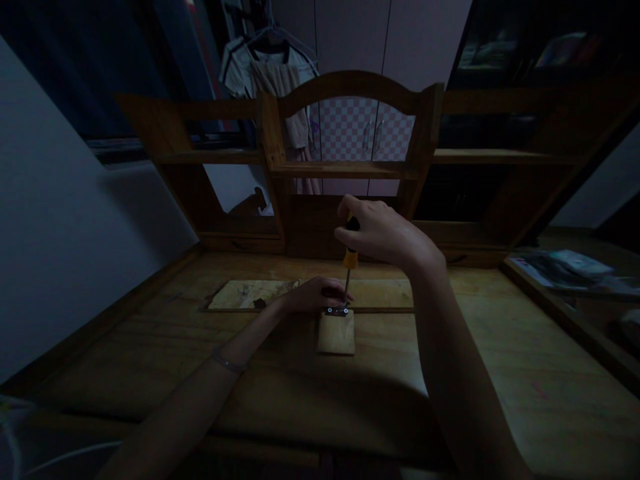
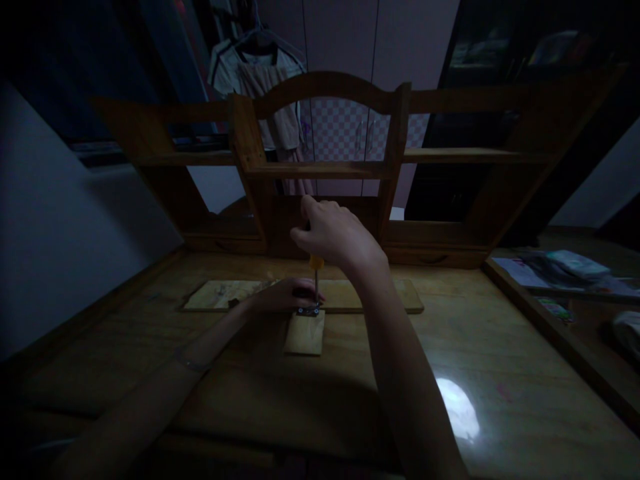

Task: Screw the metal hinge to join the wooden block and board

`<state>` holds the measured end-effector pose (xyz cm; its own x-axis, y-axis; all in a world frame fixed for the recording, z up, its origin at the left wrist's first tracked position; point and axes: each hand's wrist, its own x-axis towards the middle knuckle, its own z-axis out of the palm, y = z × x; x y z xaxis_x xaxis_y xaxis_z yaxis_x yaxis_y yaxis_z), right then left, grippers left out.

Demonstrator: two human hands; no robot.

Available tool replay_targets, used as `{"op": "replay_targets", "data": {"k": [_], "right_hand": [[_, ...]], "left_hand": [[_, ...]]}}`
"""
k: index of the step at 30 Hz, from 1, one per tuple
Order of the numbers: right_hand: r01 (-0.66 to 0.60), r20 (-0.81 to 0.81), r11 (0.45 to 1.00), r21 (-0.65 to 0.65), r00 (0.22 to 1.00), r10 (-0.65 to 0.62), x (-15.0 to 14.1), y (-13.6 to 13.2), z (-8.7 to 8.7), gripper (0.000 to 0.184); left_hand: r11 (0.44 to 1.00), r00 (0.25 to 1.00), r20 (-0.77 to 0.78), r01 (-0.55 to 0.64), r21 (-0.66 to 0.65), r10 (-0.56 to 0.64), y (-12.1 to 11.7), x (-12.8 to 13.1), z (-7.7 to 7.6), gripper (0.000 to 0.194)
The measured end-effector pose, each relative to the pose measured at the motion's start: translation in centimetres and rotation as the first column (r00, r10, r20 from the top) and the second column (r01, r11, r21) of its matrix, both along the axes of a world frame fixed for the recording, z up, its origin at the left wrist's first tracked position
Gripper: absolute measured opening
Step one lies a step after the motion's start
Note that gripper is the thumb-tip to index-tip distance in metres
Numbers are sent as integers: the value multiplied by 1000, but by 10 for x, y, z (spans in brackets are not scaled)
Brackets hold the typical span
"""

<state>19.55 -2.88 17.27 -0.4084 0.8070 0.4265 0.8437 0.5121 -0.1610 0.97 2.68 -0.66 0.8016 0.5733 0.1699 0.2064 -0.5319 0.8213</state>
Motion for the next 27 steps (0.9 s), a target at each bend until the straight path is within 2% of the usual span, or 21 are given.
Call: {"op": "replay_targets", "data": {"k": [7, 10, 18, 27], "right_hand": [[29, 8, 999, 41, 1000, -29, 3, 6, -2, 27], [-2, 0, 1000, 18, 1000, 2, 3, 6, -3, 22], [-24, -2, 1000, -1, 1000, 24, 1, -1, -1, 33], [9, 32, 999, 36, 999, -10, 2, 4, -2, 28]], "left_hand": [[1000, 1000, 30, 4, -4, -4, 0, 0, -2, 24], [1000, 1000, 27, 1, -25, 0, 1, 0, -3, 24], [1000, 1000, 1, -11, 21, 11, 2, 1, -2, 24], [1000, 1000, 23, 15, 1, -15, 0, 0, -1, 24]]}}
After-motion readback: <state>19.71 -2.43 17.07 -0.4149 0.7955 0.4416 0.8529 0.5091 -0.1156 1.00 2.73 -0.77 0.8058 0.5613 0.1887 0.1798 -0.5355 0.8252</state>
